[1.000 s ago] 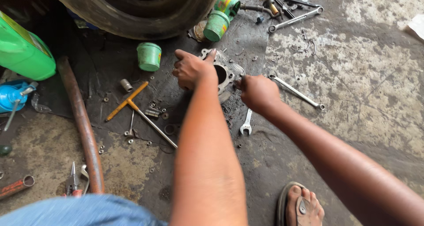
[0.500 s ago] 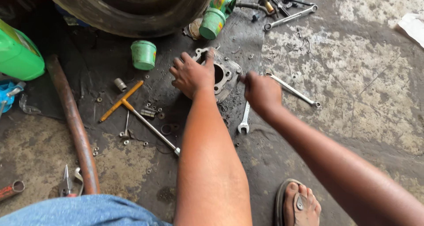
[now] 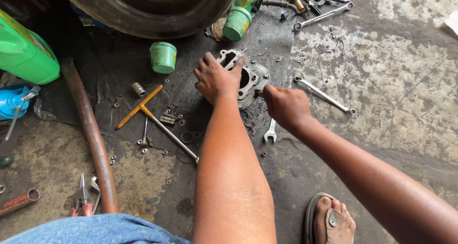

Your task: The person is sitting on the floor of a workshop, using a wrench to tighten bolts on a metal engine cylinder head. They hold the part steady with one hand while turning the wrench with the other, working on the bolt holes around the central opening.

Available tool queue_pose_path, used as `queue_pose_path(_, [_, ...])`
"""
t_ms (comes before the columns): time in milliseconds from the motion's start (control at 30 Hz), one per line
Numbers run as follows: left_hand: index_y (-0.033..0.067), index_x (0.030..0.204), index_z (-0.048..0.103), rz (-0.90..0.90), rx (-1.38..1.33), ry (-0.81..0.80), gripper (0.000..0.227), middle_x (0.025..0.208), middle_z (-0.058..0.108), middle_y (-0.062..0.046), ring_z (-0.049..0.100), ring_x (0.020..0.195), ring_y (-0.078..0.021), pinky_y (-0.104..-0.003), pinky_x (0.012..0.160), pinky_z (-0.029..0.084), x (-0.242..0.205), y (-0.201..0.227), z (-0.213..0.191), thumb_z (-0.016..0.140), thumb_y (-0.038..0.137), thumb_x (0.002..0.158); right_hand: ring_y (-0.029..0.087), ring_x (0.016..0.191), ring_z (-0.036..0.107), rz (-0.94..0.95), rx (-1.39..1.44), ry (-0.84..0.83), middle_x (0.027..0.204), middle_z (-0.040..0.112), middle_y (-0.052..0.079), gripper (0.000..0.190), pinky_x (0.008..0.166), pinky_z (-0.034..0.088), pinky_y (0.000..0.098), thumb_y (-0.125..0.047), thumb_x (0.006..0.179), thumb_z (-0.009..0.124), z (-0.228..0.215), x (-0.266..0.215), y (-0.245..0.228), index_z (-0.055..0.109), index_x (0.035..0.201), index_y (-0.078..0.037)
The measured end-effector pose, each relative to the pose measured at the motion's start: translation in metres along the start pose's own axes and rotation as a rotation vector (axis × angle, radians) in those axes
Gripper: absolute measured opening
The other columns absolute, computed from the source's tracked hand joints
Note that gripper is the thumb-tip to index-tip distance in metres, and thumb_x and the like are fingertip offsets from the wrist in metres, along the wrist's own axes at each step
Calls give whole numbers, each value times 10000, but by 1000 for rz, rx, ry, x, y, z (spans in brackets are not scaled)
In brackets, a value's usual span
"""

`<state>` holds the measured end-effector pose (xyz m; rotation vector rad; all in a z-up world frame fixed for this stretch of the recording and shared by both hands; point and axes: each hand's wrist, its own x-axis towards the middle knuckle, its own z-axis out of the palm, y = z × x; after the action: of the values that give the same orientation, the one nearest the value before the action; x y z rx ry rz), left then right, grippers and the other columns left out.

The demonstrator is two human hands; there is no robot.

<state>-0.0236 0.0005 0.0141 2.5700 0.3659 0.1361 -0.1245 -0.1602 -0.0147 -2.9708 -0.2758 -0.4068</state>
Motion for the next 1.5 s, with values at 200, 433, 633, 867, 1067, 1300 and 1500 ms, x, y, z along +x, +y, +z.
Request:
queue_pose_path(200, [120,1348,449,-258,-365,283,532,1406,541,-185,536,1289,-343,-423,839,628,2,-10,20,645,60,857,271,445,591,201,-44,45,570,629,102,369,436,454,431,-370,1059,576,-5,13,21,627,800,-113])
queue_pose_path(433, [160,1440,407,-613,-577,331,607,1171,672,-123,708,1017,-323,-476,843,577,15,-25,24,607,97,870,237,406,559,194,-65,-49,541,591,69,407,408,425,406,-401,1097,534,-1,11,27,593,827,-102])
queue_pose_path(633, [215,1235,699,-476,-517,40,576,1192,764,-80,733,1109,-279,-458,909,564,5,-40,17,455,651,950,222,397,538,63,-3,-12,533,585,58,368,407,417,398,-367,1093,535,-2,2,30,579,830,-113])
queue_pose_path(867, [174,1218,684,-114,-286,-15,670,1195,724,-119,688,1112,-332,-463,901,544,10,-38,13,610,709,821,222,362,490,69,18,48,505,542,48,395,394,396,407,-351,1098,544,-6,4,12,562,786,-111])
queue_pose_path(1067, [167,1171,698,-153,-302,-183,633,1190,750,-82,689,1147,-294,-446,944,538,11,-28,-7,749,639,753,165,357,431,197,94,90,514,539,16,394,362,330,355,-312,1128,521,-8,32,22,581,798,-107])
queue_pose_path(1300, [135,1150,700,-282,-328,-130,663,1178,746,-90,708,1112,-316,-455,922,558,18,-17,2,785,630,718,163,374,441,318,193,65,520,559,24,382,375,331,343,-288,1115,517,-6,26,29,610,796,-99])
queue_pose_path(1500, [88,1220,650,55,-166,-74,586,1127,726,-186,707,1057,-372,-491,895,547,8,-26,-1,623,597,931,247,460,534,318,98,179,555,620,109,371,459,403,421,-339,1087,545,-17,22,23,648,828,-94])
